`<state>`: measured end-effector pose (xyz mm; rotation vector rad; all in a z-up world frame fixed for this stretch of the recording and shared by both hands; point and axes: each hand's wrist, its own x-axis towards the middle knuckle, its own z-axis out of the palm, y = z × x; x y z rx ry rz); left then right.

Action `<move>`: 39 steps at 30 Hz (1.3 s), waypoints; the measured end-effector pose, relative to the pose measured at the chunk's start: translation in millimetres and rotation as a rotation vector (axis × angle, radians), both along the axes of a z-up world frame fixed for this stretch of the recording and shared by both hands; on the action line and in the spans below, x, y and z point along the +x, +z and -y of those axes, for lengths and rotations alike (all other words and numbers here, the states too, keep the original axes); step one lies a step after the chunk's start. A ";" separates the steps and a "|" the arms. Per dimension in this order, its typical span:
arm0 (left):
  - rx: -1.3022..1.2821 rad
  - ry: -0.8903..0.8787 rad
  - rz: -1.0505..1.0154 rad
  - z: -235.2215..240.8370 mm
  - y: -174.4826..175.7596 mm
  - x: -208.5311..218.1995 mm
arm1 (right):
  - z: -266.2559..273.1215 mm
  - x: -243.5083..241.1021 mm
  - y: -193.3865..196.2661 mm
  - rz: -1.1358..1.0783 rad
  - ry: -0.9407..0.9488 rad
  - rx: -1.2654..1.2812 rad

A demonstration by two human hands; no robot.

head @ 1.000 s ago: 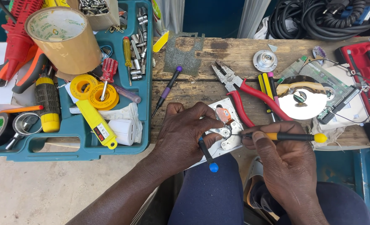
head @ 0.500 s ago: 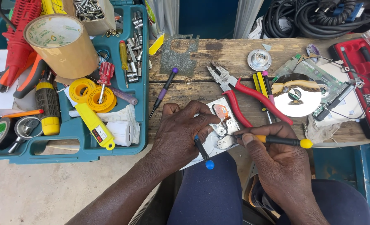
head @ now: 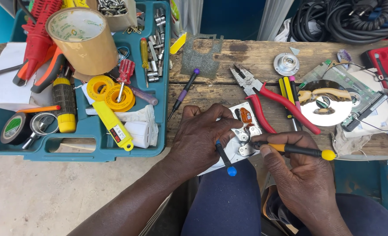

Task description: Disassembling a small electronic motor assembly using pliers and a screwdriver on a workbench

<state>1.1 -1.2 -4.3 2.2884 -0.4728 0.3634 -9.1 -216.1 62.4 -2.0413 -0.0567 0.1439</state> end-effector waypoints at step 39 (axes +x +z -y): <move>-0.021 0.095 0.008 -2.6 -5.3 -1.3 | -5.8 4.8 -21.7 -0.094 -0.154 0.279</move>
